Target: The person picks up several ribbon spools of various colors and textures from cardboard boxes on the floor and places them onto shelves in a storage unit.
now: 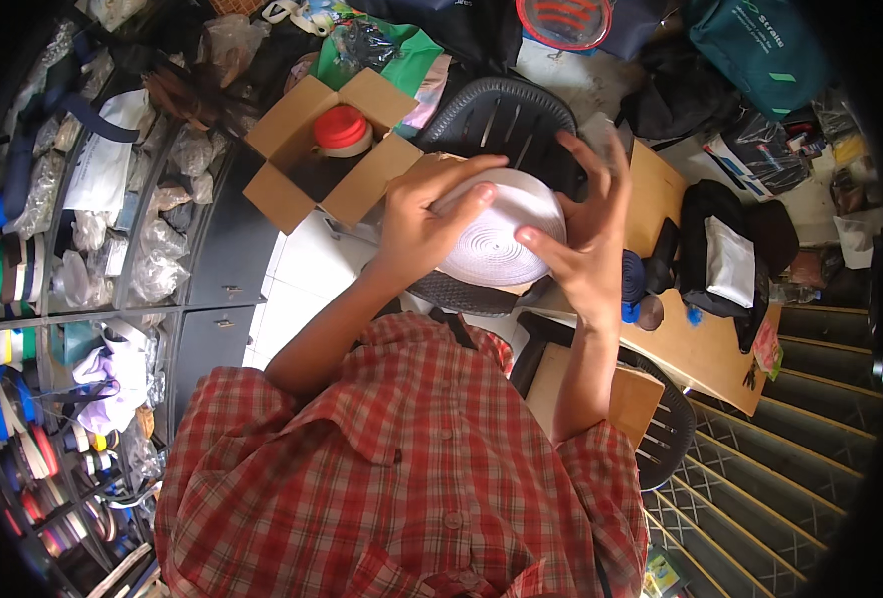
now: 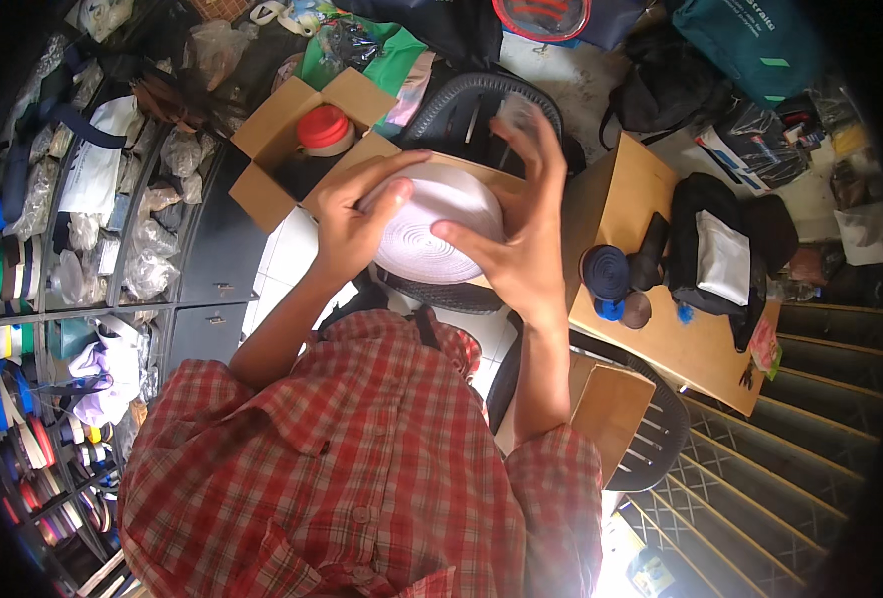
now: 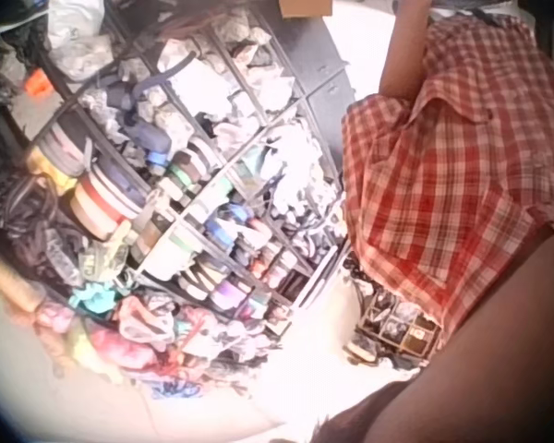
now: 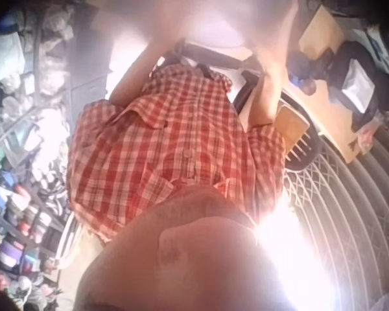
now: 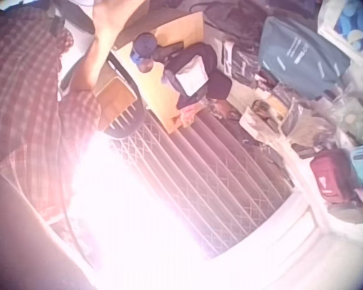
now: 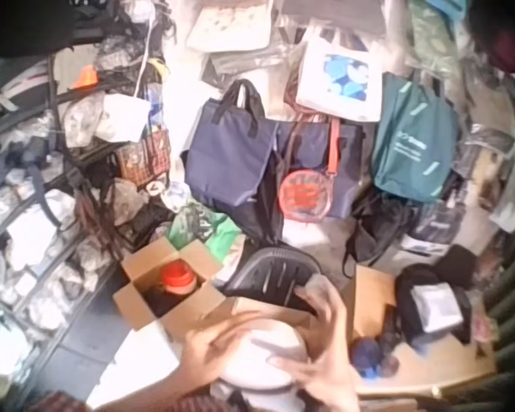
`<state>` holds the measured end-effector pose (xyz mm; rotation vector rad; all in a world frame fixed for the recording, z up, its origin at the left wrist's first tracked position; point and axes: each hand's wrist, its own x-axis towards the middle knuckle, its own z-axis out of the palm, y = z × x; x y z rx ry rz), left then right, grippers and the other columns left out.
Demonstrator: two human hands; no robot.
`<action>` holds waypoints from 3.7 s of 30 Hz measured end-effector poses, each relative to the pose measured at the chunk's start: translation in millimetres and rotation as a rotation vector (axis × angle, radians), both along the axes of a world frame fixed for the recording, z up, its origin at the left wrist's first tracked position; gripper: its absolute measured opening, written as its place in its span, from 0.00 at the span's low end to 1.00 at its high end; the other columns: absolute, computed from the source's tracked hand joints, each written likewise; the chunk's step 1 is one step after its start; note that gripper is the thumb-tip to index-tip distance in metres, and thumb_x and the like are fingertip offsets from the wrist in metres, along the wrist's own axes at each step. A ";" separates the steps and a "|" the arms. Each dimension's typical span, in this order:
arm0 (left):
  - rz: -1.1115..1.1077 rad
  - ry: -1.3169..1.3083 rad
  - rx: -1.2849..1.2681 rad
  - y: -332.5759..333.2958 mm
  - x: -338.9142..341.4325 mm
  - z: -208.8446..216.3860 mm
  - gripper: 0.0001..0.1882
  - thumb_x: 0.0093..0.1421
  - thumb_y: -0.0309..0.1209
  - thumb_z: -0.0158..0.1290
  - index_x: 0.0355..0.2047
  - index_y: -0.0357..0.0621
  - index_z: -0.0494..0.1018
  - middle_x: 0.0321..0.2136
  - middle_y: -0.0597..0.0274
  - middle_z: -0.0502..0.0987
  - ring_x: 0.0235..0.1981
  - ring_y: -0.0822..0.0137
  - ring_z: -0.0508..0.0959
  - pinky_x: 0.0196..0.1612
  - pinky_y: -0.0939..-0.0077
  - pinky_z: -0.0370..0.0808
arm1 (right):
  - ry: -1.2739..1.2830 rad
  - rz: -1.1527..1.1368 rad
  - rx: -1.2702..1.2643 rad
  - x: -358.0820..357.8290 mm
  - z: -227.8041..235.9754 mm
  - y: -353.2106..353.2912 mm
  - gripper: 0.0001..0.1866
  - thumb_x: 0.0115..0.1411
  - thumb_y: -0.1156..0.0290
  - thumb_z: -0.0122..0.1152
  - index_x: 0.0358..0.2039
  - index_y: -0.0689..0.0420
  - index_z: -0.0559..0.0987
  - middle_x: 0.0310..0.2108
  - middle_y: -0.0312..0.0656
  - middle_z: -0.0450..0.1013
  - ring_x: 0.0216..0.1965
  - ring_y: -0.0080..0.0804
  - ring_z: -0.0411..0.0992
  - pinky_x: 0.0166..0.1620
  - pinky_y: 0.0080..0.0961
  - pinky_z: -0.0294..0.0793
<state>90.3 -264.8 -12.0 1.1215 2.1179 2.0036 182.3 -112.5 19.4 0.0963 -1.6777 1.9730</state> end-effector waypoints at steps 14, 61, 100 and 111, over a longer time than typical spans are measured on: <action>-0.021 -0.071 0.108 -30.7 -35.0 -5.8 0.13 0.60 0.29 0.50 0.43 0.35 0.75 0.32 0.53 0.79 0.33 0.66 0.78 0.38 0.72 0.73 | 0.035 -0.113 0.083 -25.8 -12.9 -27.9 0.52 0.46 0.82 0.68 0.65 0.56 0.45 0.62 0.57 0.52 0.48 0.44 0.72 0.43 0.31 0.80; -0.035 -0.193 0.176 -184.2 -177.0 -50.9 0.19 0.54 0.28 0.60 0.46 0.35 0.73 0.39 0.50 0.78 0.38 0.65 0.79 0.41 0.74 0.75 | -0.195 -0.198 -0.217 -164.9 -44.8 -170.0 0.29 0.63 0.55 0.50 0.60 0.56 0.60 0.60 0.54 0.59 0.55 0.49 0.66 0.54 0.41 0.67; -0.121 0.049 0.070 -218.1 -173.1 -56.2 0.22 0.48 0.33 0.66 0.42 0.40 0.74 0.31 0.53 0.79 0.30 0.59 0.82 0.34 0.70 0.77 | -0.325 -0.176 1.203 -207.7 23.4 -214.4 0.13 0.48 0.72 0.68 0.33 0.60 0.76 0.32 0.42 0.70 0.31 0.41 0.71 0.32 0.33 0.71; -0.070 0.050 0.073 -222.3 -168.5 -51.8 0.24 0.47 0.33 0.66 0.44 0.39 0.73 0.33 0.53 0.80 0.31 0.59 0.82 0.35 0.70 0.78 | -0.195 0.095 1.200 -195.2 14.4 -206.5 0.14 0.46 0.76 0.67 0.34 0.61 0.76 0.32 0.44 0.71 0.35 0.44 0.71 0.38 0.36 0.72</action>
